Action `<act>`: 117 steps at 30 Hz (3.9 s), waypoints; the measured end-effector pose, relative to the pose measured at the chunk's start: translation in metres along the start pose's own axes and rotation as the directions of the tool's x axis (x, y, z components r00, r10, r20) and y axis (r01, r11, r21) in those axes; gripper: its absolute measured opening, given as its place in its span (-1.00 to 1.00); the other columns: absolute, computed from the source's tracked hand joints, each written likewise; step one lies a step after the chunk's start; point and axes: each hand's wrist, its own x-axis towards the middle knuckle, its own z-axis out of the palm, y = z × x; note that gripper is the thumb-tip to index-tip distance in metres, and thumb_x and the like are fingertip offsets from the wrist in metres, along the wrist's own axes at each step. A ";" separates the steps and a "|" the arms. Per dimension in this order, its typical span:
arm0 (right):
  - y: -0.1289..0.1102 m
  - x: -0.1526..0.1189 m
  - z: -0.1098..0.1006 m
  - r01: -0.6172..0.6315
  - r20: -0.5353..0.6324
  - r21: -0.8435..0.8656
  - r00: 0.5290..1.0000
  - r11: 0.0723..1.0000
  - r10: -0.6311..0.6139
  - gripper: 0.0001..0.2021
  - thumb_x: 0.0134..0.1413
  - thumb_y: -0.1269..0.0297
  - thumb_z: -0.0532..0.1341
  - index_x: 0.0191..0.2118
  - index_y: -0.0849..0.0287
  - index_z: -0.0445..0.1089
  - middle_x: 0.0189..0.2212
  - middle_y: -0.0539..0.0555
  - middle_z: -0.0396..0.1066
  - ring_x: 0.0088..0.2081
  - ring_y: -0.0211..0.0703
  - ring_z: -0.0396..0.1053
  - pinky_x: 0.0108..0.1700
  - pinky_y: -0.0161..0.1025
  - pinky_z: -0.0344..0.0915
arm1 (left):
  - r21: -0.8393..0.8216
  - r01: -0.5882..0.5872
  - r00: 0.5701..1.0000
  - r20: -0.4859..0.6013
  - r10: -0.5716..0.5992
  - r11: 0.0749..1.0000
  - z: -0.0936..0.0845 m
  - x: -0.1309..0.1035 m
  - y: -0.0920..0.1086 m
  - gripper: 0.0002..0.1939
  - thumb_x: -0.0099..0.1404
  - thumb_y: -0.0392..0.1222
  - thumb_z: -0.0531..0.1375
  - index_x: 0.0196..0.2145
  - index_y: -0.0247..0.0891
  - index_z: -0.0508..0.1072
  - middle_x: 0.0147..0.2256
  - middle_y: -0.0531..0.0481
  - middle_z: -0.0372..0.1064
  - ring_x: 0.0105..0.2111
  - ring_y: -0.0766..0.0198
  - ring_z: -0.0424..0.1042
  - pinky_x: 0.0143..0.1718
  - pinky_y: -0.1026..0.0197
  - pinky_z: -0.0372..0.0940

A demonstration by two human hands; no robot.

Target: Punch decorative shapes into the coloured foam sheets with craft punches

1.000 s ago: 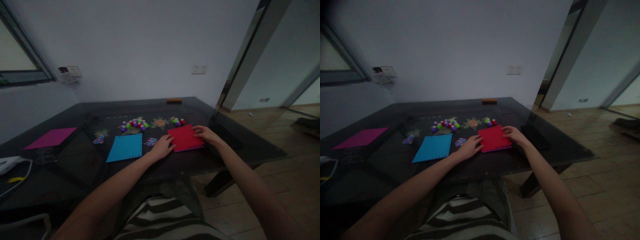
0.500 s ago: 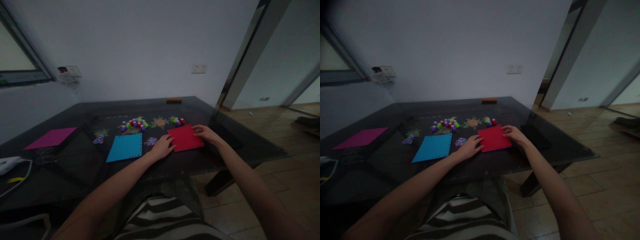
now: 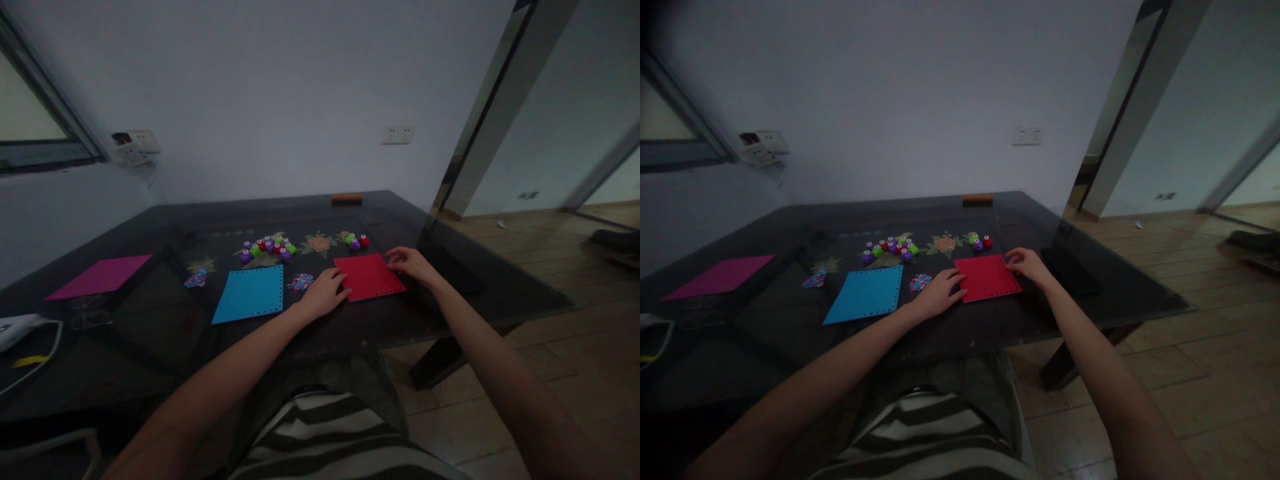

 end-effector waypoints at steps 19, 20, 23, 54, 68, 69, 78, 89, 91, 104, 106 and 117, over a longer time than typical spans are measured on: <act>-0.001 0.000 0.002 -0.053 0.001 0.109 0.999 0.993 0.053 -0.74 -0.20 0.54 0.30 -0.28 0.25 0.39 -0.46 0.04 0.44 -0.52 -0.31 0.37 -0.48 -0.35 0.37 | -0.039 0.001 1.000 0.003 -0.001 0.999 -0.002 0.001 0.001 -0.51 0.33 -0.02 0.04 0.09 -0.40 0.30 0.14 -0.29 0.19 0.16 0.10 0.17 0.19 0.10 0.06; -0.001 0.000 0.002 -0.053 0.002 0.110 0.999 0.993 0.053 -0.74 -0.20 0.55 0.30 -0.28 0.25 0.39 -0.45 0.04 0.44 -0.52 -0.31 0.37 -0.48 -0.36 0.37 | -0.045 -0.001 1.000 0.003 0.001 0.999 -0.002 0.001 0.001 -0.50 0.33 -0.01 0.04 0.10 -0.40 0.29 0.14 -0.29 0.18 0.16 0.10 0.16 0.19 0.11 0.06; -0.002 -0.001 0.002 -0.053 -0.002 0.105 0.999 0.993 0.054 -0.75 -0.18 0.56 0.29 -0.28 0.25 0.38 -0.45 0.04 0.43 -0.51 -0.32 0.37 -0.49 -0.37 0.37 | -0.053 -0.007 1.000 0.006 0.007 0.999 -0.002 0.001 0.000 -0.50 0.33 -0.01 0.03 0.10 -0.39 0.29 0.15 -0.28 0.18 0.16 0.10 0.16 0.19 0.10 0.07; -0.005 -0.003 0.000 -0.002 -0.030 0.046 1.000 0.999 0.003 -0.77 -0.19 0.49 0.28 -0.29 0.25 0.41 -0.41 0.07 0.45 -0.48 -0.30 0.36 -0.51 -0.40 0.32 | -0.093 -0.065 0.997 -0.050 0.061 0.994 -0.013 -0.001 0.003 -0.59 0.32 -0.07 0.06 0.05 -0.32 0.32 0.12 -0.22 0.20 0.13 0.13 0.20 0.16 0.11 0.10; -0.059 0.003 0.027 0.309 0.020 -0.060 0.951 0.949 -0.308 -0.79 -0.03 0.20 0.23 -0.27 0.20 0.46 -0.38 0.09 0.47 -0.40 -0.22 0.37 -0.37 -0.30 0.31 | 0.040 0.115 0.983 -0.147 -0.108 0.993 -0.107 -0.070 -0.129 -0.68 0.30 -0.12 -0.01 -0.10 -0.24 0.42 -0.07 -0.10 0.41 -0.03 0.10 0.35 0.06 -0.01 0.20; -0.069 0.005 0.035 0.343 0.054 -0.042 0.939 0.938 -0.341 -0.78 -0.01 0.20 0.22 -0.26 0.22 0.46 -0.38 0.10 0.47 -0.40 -0.22 0.38 -0.36 -0.29 0.31 | 0.060 0.165 0.974 -0.165 -0.153 0.984 -0.108 -0.079 -0.146 -0.67 0.28 -0.11 -0.01 -0.12 -0.26 0.43 -0.10 -0.13 0.42 -0.04 0.07 0.36 0.05 -0.02 0.20; -0.147 0.033 0.178 0.652 0.419 -0.271 0.742 0.708 -0.523 -0.82 0.12 0.29 0.18 -0.21 0.19 0.48 -0.25 0.12 0.50 -0.23 -0.13 0.40 -0.17 -0.22 0.26 | -0.007 0.226 0.963 -0.148 -0.225 0.974 -0.107 -0.109 -0.189 -0.53 0.25 0.07 0.01 -0.01 -0.26 0.37 0.01 -0.15 0.34 0.05 0.07 0.29 0.12 0.00 0.13; -0.136 0.041 0.242 0.710 0.511 -0.452 0.702 0.539 -0.496 -0.40 -0.07 -0.06 0.28 -0.03 0.37 0.37 -0.09 0.35 0.33 -0.04 0.12 0.27 -0.05 -0.09 0.21 | -0.017 0.292 0.956 -0.010 -0.292 0.956 -0.103 -0.112 -0.193 -0.31 0.08 0.25 0.14 0.07 -0.22 0.32 0.07 -0.18 0.25 0.10 -0.03 0.20 0.13 -0.02 0.09; -0.135 0.040 0.242 0.709 0.508 -0.447 0.703 0.546 -0.498 -0.43 -0.07 -0.03 0.28 -0.05 0.37 0.39 -0.08 0.35 0.31 -0.04 0.11 0.25 -0.05 -0.10 0.20 | -0.002 0.295 0.956 -0.001 -0.295 0.956 -0.102 -0.112 -0.195 -0.30 0.09 0.25 0.14 0.08 -0.24 0.31 0.06 -0.20 0.24 0.09 -0.03 0.20 0.13 -0.02 0.09; -0.135 0.040 0.242 0.707 0.500 -0.451 0.706 0.545 -0.501 -0.51 -0.07 0.00 0.30 -0.13 0.34 0.40 -0.13 0.28 0.31 -0.08 0.05 0.26 -0.11 -0.16 0.21 | 0.036 0.277 0.961 0.010 -0.277 0.960 -0.098 -0.110 -0.204 -0.27 0.10 0.31 0.10 0.07 -0.26 0.34 0.03 -0.20 0.21 0.06 -0.03 0.20 0.12 0.00 0.09; -0.134 0.041 0.242 0.704 0.492 -0.453 0.709 0.547 -0.506 -0.52 -0.07 0.00 0.30 -0.14 0.33 0.40 -0.13 0.27 0.31 -0.08 0.03 0.27 -0.12 -0.17 0.22 | 0.037 0.266 0.964 0.008 -0.266 0.963 -0.097 -0.110 -0.207 -0.26 0.10 0.31 0.11 0.07 -0.27 0.34 0.02 -0.21 0.20 0.06 -0.03 0.20 0.12 0.00 0.09; -0.135 0.035 0.240 0.664 0.424 -0.398 0.745 0.633 -0.515 -0.52 -0.13 0.09 0.35 -0.09 0.23 0.31 -0.11 0.21 0.31 -0.06 0.01 0.28 -0.10 -0.14 0.24 | 0.036 0.184 0.981 -0.073 -0.181 0.982 -0.098 -0.109 -0.206 -0.41 0.07 0.21 0.20 -0.06 -0.25 0.35 -0.02 -0.18 0.26 0.06 -0.01 0.19 0.09 -0.02 0.09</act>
